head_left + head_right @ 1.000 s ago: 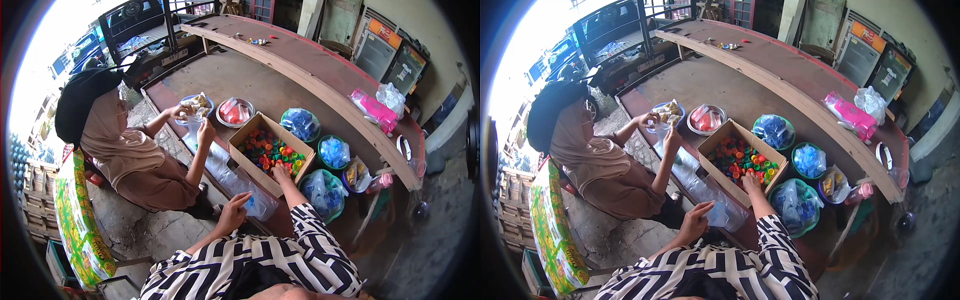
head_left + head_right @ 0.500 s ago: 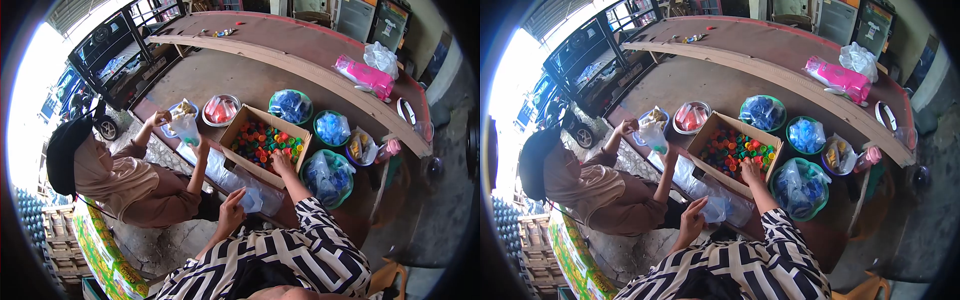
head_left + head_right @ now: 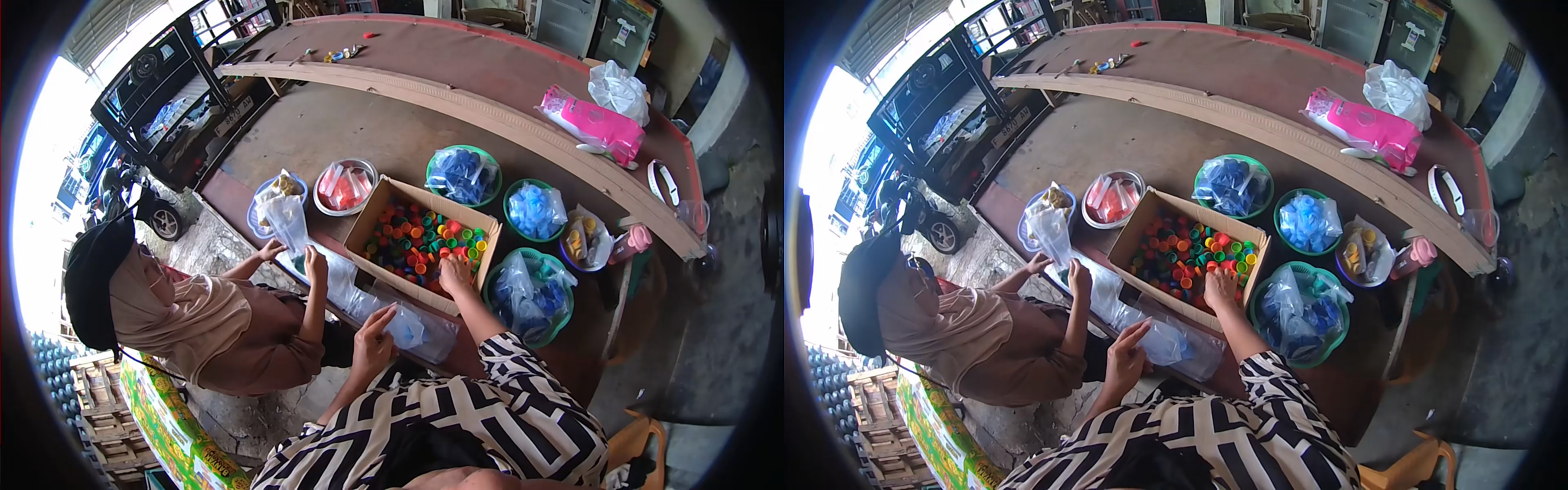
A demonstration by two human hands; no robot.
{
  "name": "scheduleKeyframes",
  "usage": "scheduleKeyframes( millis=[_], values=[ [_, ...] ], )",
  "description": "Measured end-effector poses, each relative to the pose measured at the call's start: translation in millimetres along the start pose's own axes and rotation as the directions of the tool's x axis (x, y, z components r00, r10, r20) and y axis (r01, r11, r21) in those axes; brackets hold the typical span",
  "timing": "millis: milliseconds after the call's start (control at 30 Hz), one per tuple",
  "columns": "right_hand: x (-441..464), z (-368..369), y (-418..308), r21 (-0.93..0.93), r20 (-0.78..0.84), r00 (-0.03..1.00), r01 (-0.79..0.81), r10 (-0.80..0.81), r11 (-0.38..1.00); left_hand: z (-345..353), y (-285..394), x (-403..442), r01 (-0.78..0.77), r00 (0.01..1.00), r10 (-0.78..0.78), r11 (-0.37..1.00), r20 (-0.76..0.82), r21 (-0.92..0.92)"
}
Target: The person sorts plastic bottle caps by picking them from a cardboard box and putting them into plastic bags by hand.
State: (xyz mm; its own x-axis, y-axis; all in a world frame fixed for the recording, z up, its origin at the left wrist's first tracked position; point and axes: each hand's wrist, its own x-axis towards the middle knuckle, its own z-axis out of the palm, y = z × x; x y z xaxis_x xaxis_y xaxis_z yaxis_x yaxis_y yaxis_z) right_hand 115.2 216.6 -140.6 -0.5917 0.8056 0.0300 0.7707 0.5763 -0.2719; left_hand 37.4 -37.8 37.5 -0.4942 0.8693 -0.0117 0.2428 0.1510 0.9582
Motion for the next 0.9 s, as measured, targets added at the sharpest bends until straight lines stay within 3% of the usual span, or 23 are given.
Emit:
scheduleKeyframes(
  millis=[33, 100, 133, 167, 233, 300, 333, 367, 433, 500, 567, 600, 633, 700, 800, 833, 900],
  values=[
    [0.9, -2.9, -5.2, 0.003, -0.078, 0.997, -0.006, 0.006, 1.0, 0.1, -1.0, 2.9, 0.002, 1.0, -0.002, 1.0, 0.004, -0.002],
    [8.1, -16.5, -15.5, 0.21, -0.068, 0.989, 0.14, -0.128, 0.968, 0.4, -3.5, 7.3, -0.009, 1.0, 0.009, 1.0, 0.009, -0.006],
    [15.3, -16.0, -21.8, 0.217, -0.141, 0.956, 0.283, -0.257, 0.934, 0.8, -4.7, 9.0, -0.018, 1.0, 0.018, 1.0, 0.014, -0.009],
    [21.7, -14.1, -30.4, 0.3, -0.131, 0.94, 0.341, -0.316, 0.891, 1.1, -4.9, 11.0, -0.012, 1.0, 0.012, 1.0, 0.02, -0.01],
    [35.1, -4.7, -48.1, 0.27, -0.04, 0.916, 0.394, -0.399, 0.879, 1.7, -4.1, 15.7, 0.008, 1.0, -0.007, 1.0, 0.029, -0.014],
    [41.3, 5.9, -68.2, 0.223, -0.095, 0.932, 0.362, -0.35, 0.905, 1.3, -1.8, 19.6, 0.011, 0.999, -0.01, 1.0, 0.032, -0.017],
    [41.9, 5.4, -70.5, 0.092, -0.058, 0.923, 0.385, -0.381, 0.918, 0.7, -1.5, 21.4, 0.013, 1.0, -0.013, 1.0, 0.028, -0.021],
    [43.1, 4.2, -71.1, 0.093, -0.062, 0.923, 0.384, -0.379, 0.919, -0.1, -2.8, 22.5, 0.011, 0.999, -0.01, 1.0, 0.03, -0.018],
    [46.2, 7.3, -73.2, 0.102, 0.117, 0.949, 0.282, -0.293, 0.954, -3.1, -6.0, 23.4, -0.009, 1.0, 0.009, 1.0, 0.007, -0.025],
    [46.5, 6.2, -64.9, 0.082, 0.07, 0.946, 0.31, -0.316, 0.947, -7.7, -4.4, 24.7, 0.007, 1.0, -0.007, 1.0, -0.001, -0.016],
    [37.3, -6.8, -52.2, 0.444, 0.043, 0.946, 0.269, -0.321, 0.855, -10.9, -4.8, 24.2, 0.028, 1.0, -0.028, 1.0, -0.001, -0.013],
    [34.5, -12.1, -48.5, 0.595, -0.054, 0.956, 0.262, -0.287, 0.76, -12.1, -5.5, 26.1, 0.04, 0.999, -0.04, 0.999, -0.001, -0.012],
    [28.8, -19.6, -39.8, 0.653, -0.077, 0.957, 0.26, -0.279, 0.711, -12.3, -6.3, 28.9, 0.049, 0.999, -0.049, 0.999, -0.002, -0.013],
    [6.9, -42.8, -33.9, 0.881, -0.123, 0.978, 0.186, -0.169, 0.436, -10.9, -5.5, 34.0, 0.026, 1.0, -0.027, 1.0, 0.015, 0.011],
    [-48.8, -141.0, -49.2, 0.927, -0.194, 0.979, 0.204, -0.062, 0.315, -3.8, 4.7, 41.2, -0.009, 0.997, 0.007, 1.0, 0.074, 0.028],
    [-67.4, -161.5, -52.3, 0.873, -0.257, 0.964, 0.263, -0.069, 0.411, -0.3, 7.7, 42.8, -0.006, 0.997, 0.004, 1.0, 0.079, 0.022],
    [-95.3, -168.4, -60.7, 0.912, -0.279, 0.954, 0.3, -0.111, 0.28, 6.0, 12.1, 45.5, 0.02, 0.994, -0.02, 1.0, 0.111, 0.003]
  ],
)
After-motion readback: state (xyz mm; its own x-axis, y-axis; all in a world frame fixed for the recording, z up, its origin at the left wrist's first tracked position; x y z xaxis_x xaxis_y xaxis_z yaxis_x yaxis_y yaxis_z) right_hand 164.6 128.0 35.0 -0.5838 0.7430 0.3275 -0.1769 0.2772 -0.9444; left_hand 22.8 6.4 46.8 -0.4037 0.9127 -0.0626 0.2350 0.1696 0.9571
